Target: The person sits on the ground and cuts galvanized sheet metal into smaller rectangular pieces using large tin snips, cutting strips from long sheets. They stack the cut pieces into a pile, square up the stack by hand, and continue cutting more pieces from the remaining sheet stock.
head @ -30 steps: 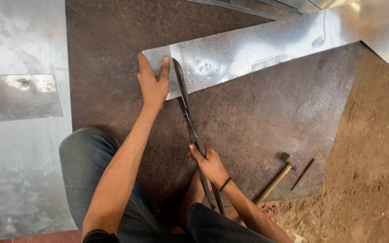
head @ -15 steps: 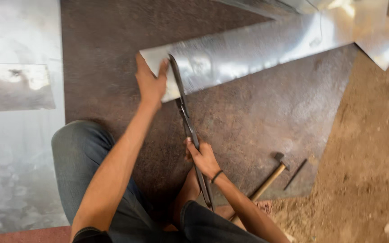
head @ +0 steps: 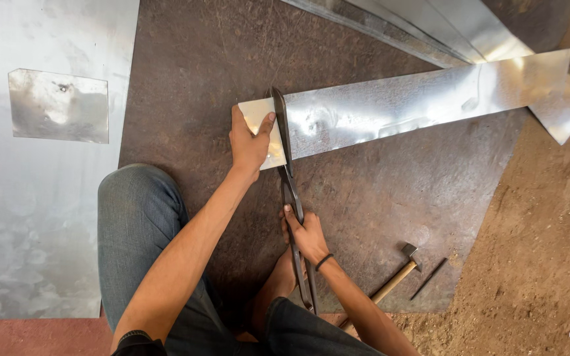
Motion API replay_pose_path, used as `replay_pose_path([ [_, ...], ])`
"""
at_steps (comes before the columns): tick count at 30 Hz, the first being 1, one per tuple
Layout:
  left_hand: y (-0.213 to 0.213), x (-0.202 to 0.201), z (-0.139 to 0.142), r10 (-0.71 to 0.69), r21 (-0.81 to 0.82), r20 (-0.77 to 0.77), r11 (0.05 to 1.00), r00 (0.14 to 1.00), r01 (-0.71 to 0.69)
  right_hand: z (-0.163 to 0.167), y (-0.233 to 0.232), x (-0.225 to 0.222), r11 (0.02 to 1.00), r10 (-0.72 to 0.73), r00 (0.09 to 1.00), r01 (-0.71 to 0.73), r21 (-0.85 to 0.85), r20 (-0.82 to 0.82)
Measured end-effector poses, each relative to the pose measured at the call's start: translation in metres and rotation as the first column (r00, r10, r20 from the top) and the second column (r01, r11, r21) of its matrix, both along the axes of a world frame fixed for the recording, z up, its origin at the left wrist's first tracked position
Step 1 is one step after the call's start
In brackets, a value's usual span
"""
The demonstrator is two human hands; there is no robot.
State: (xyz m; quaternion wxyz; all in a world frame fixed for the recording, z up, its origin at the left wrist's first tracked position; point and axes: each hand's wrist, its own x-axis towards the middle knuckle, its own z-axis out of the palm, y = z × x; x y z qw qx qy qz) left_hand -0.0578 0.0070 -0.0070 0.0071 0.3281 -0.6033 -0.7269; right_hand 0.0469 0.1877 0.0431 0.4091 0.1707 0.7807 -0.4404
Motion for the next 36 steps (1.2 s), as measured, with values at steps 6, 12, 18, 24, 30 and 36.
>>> replay_pose_path([
  [6, 0.013, 0.026, 0.018, 0.017, 0.132, 0.034, 0.991, 0.999, -0.022, 0.01, 0.011, -0.009, 0.949, -0.207, 0.913, 0.275, -0.156, 0.351],
  [12, 0.02, 0.032, 0.017, 0.006, 0.152, 0.142, 0.988, 0.99, -0.028, -0.01, 0.013, 0.006, 0.982, -0.14, 0.977, 0.158, -0.106, 0.161],
  [18, 0.01, 0.028, 0.015, 0.055, 0.244, 0.044, 0.968, 0.998, -0.064, -0.017, 0.016, 0.02, 0.999, -0.05, 0.999, 0.05, 0.019, 0.009],
  [24, -0.055, 0.005, 0.046, 0.212, -0.438, 0.05, 0.883, 0.976, -0.169, 0.016, 0.028, -0.009, 0.74, 0.616, 0.708, -0.371, 0.561, -0.345],
  [30, -0.069, 0.009, 0.049, 0.189, -0.595, 0.21, 0.803, 0.959, -0.028, 0.008, 0.019, -0.168, 0.68, 0.73, 0.266, -0.376, 0.63, -0.629],
  [36, -0.07, 0.022, 0.027, 0.127, -0.82, 0.049, 0.571, 0.991, -0.032, 0.006, -0.002, -0.239, 0.428, 0.894, 0.146, -0.554, 0.714, -0.424],
])
